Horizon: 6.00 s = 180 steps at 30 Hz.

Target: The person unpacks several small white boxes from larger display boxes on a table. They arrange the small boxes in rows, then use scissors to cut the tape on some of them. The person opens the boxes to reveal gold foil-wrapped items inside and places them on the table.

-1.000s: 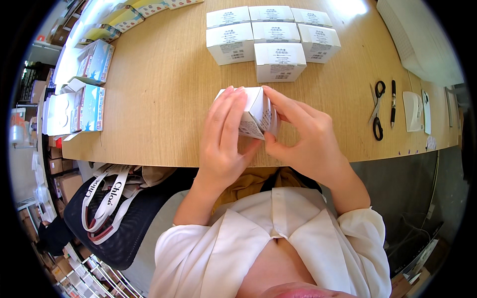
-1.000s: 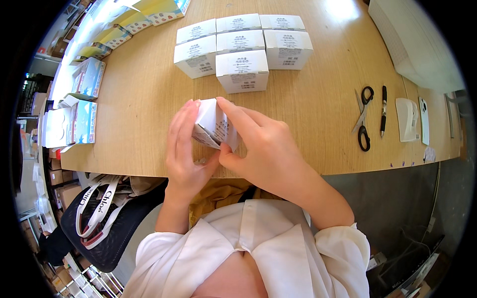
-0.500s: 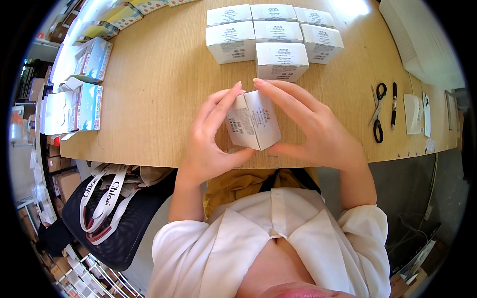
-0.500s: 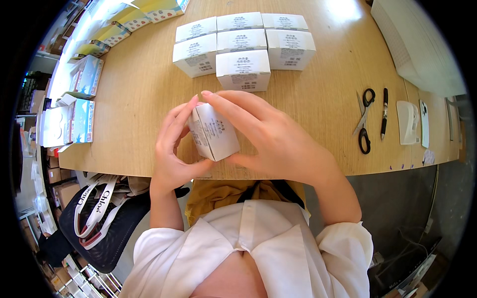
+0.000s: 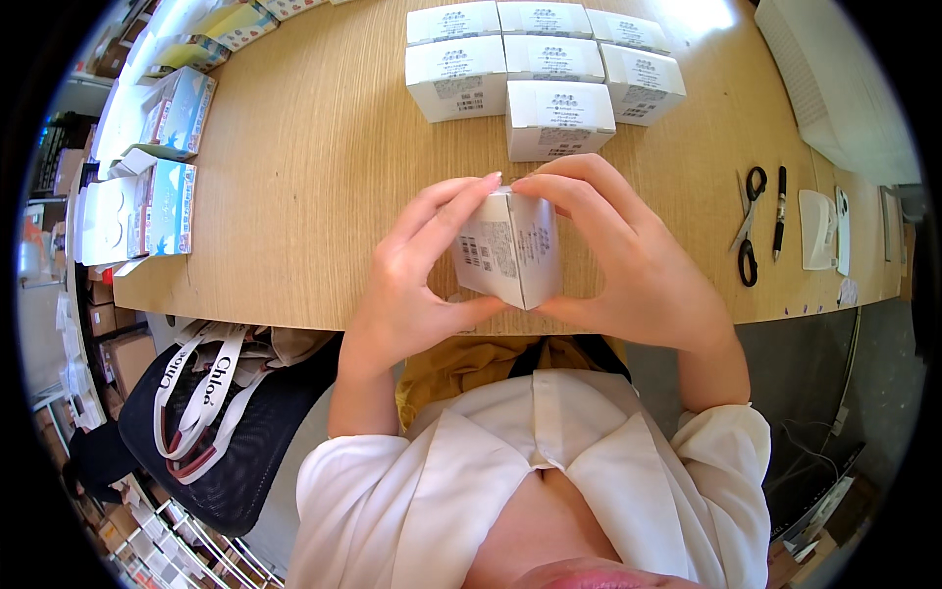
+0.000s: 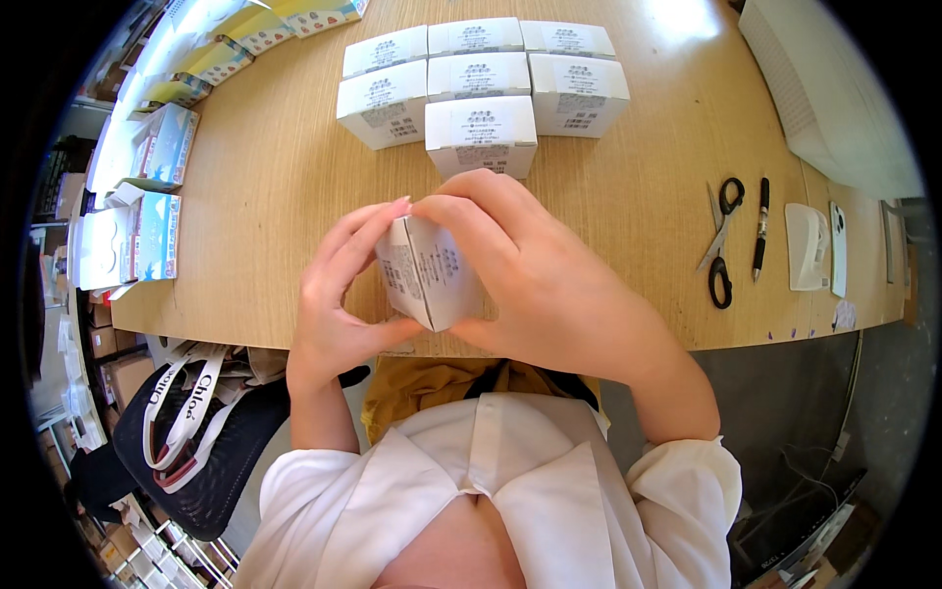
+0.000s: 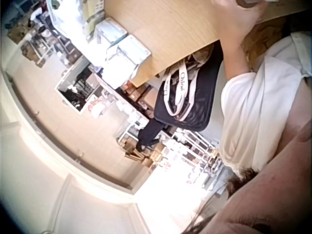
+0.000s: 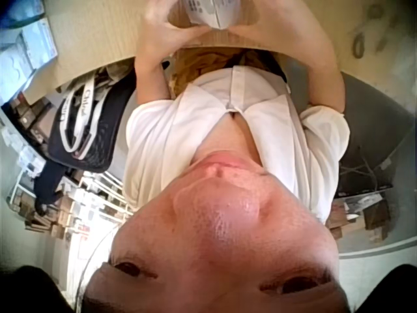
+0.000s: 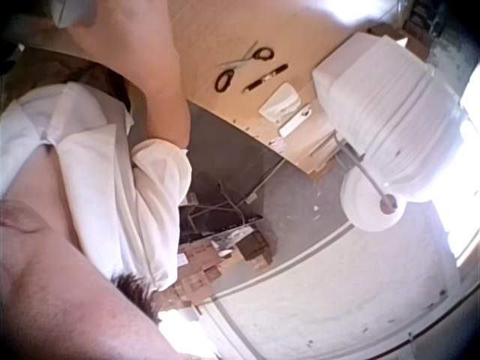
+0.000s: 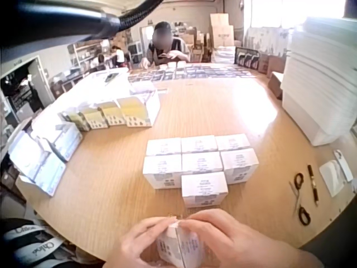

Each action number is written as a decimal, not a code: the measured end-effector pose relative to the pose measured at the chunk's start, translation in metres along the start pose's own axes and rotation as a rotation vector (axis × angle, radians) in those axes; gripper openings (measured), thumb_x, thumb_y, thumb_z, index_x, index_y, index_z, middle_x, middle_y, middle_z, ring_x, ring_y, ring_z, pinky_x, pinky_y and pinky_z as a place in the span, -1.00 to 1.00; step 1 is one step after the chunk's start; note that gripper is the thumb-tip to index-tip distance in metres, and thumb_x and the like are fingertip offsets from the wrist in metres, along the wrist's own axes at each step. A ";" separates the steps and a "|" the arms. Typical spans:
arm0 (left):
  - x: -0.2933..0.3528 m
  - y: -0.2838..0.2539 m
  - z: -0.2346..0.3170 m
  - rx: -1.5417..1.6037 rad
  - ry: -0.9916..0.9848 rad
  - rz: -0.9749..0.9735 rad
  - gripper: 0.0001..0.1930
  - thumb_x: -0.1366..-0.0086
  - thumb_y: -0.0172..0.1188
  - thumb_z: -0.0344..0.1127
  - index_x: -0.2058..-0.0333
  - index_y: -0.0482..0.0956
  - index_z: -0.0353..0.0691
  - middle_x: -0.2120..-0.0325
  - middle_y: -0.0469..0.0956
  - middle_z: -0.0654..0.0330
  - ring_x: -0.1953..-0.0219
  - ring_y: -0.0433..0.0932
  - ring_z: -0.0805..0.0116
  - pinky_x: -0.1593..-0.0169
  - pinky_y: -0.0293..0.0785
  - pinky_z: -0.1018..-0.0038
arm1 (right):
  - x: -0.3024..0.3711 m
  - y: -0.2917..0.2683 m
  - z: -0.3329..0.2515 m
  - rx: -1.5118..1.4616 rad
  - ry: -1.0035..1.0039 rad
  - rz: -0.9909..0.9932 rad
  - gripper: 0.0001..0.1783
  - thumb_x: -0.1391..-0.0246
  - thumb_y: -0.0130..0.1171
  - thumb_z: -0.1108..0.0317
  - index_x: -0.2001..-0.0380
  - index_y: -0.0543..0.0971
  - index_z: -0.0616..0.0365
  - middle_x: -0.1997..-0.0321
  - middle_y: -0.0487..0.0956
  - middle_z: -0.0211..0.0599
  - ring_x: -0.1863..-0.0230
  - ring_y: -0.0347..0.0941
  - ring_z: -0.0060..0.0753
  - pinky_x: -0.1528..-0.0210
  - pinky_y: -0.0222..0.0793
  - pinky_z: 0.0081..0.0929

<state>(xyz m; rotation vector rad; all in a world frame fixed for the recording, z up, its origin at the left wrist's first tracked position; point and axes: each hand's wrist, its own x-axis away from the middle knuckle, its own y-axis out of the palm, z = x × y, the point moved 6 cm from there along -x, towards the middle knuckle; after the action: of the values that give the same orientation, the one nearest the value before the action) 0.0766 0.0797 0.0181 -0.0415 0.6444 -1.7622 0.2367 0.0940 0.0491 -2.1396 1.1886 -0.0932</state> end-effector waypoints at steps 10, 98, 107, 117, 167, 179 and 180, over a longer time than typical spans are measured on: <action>0.001 0.000 0.006 -0.053 0.006 0.012 -0.17 0.30 0.46 -0.53 -0.11 0.45 -0.24 0.00 0.45 0.05 0.01 0.49 0.13 -0.01 0.48 0.33 | 0.004 0.001 0.002 -0.025 -0.061 0.019 -0.25 0.39 0.39 0.57 -0.01 0.38 0.20 -0.03 0.34 -0.12 -0.06 0.33 -0.02 -0.06 0.36 -0.29; 0.021 0.024 -0.047 0.934 -0.364 0.361 -0.53 -0.23 0.28 -0.24 -0.03 0.45 -0.42 0.12 0.51 0.18 0.06 0.46 0.43 -0.03 0.37 0.48 | 0.012 0.022 0.014 -0.150 -0.017 0.461 -0.58 0.19 0.40 0.51 0.15 0.61 0.25 0.16 0.63 -0.09 0.25 0.59 -0.21 0.24 0.51 -0.42; 0.005 0.017 0.002 -0.148 -0.045 0.187 0.03 0.30 0.58 -0.27 -0.22 0.24 -0.24 -0.05 0.32 0.03 -0.08 0.36 0.11 -0.12 0.33 0.29 | 0.016 0.023 0.034 -0.265 0.202 0.481 -0.42 0.20 0.42 0.46 0.01 0.52 0.25 0.05 0.57 -0.09 0.08 0.55 -0.13 0.08 0.50 -0.38; 0.006 -0.001 -0.008 0.306 -0.032 -0.068 -0.20 0.32 0.49 -0.33 -0.03 0.42 -0.27 0.04 0.45 0.09 0.00 0.47 0.20 -0.06 0.38 0.38 | 0.008 -0.001 0.011 -0.243 -0.029 -0.110 -0.08 0.29 0.45 0.43 -0.24 0.29 0.14 -0.20 0.31 -0.13 -0.23 0.26 -0.09 -0.20 0.31 -0.25; 0.010 0.004 0.020 -0.233 0.256 0.049 -0.20 0.37 0.49 -0.47 -0.02 0.46 -0.40 0.07 0.47 -0.05 0.01 0.50 -0.02 -0.02 0.48 0.22 | 0.008 0.005 0.026 -0.636 0.211 0.353 -0.84 0.08 0.16 0.69 0.35 0.56 0.41 0.21 0.59 -0.16 0.05 0.55 -0.35 -0.02 0.52 -0.47; 0.012 0.003 0.012 -0.068 0.197 0.111 -0.20 0.33 0.50 -0.47 -0.03 0.44 -0.34 0.03 0.45 0.03 -0.01 0.48 0.05 -0.07 0.44 0.25 | 0.005 0.004 0.033 -0.844 0.259 0.234 -0.50 0.14 0.34 0.56 0.04 0.48 0.27 -0.03 0.51 -0.25 -0.10 0.43 -0.39 -0.20 0.36 -0.37; 0.012 0.002 0.010 -0.026 0.162 0.121 -0.19 0.33 0.51 -0.44 -0.04 0.44 -0.34 0.03 0.45 0.04 -0.01 0.48 0.07 -0.07 0.44 0.27 | 0.006 0.002 0.030 -0.814 0.186 0.208 -0.40 0.17 0.37 0.54 -0.02 0.45 0.26 -0.07 0.48 -0.24 -0.14 0.40 -0.36 -0.22 0.33 -0.36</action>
<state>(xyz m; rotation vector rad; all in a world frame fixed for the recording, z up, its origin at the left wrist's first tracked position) 0.0783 0.0646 0.0215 0.1217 0.7712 -1.6519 0.2496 0.1041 0.0234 -2.7044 1.7649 0.3501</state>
